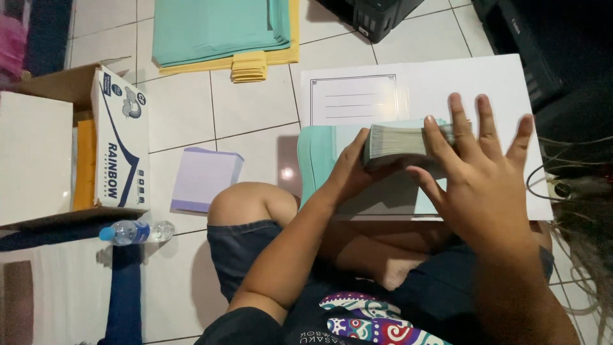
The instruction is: Folding and stacking paper invitations by hand while sitting on the floor.
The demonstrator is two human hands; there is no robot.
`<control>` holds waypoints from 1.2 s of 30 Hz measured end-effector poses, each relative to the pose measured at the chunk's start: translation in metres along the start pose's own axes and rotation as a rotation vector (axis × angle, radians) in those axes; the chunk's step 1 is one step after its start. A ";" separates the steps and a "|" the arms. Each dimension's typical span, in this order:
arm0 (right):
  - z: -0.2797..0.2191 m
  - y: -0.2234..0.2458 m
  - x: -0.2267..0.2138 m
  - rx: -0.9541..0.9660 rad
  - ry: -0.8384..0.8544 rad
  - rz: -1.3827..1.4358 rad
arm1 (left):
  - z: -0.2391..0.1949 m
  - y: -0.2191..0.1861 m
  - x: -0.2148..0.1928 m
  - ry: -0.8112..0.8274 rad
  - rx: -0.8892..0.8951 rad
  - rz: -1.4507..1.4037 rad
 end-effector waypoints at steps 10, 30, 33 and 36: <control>0.001 -0.018 0.018 0.252 0.329 -0.087 | 0.001 -0.002 0.000 0.021 0.000 -0.067; -0.030 -0.079 0.131 0.266 -0.155 1.189 | 0.003 -0.001 -0.001 -0.099 -0.210 0.012; -0.029 -0.069 0.114 0.260 -0.196 1.103 | 0.003 -0.014 -0.007 0.005 -0.151 -0.064; -0.031 -0.071 0.116 0.250 -0.185 1.092 | 0.001 0.013 -0.027 0.096 -0.060 -0.177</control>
Point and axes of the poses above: each hand's wrist, its own z-axis towards the middle knuckle, its own x-axis out of the palm, y = z × x, the point moved 8 cm from there along z, towards the middle knuckle, and after that the axes turned 12 degrees about -z, right-handed, at the moved point
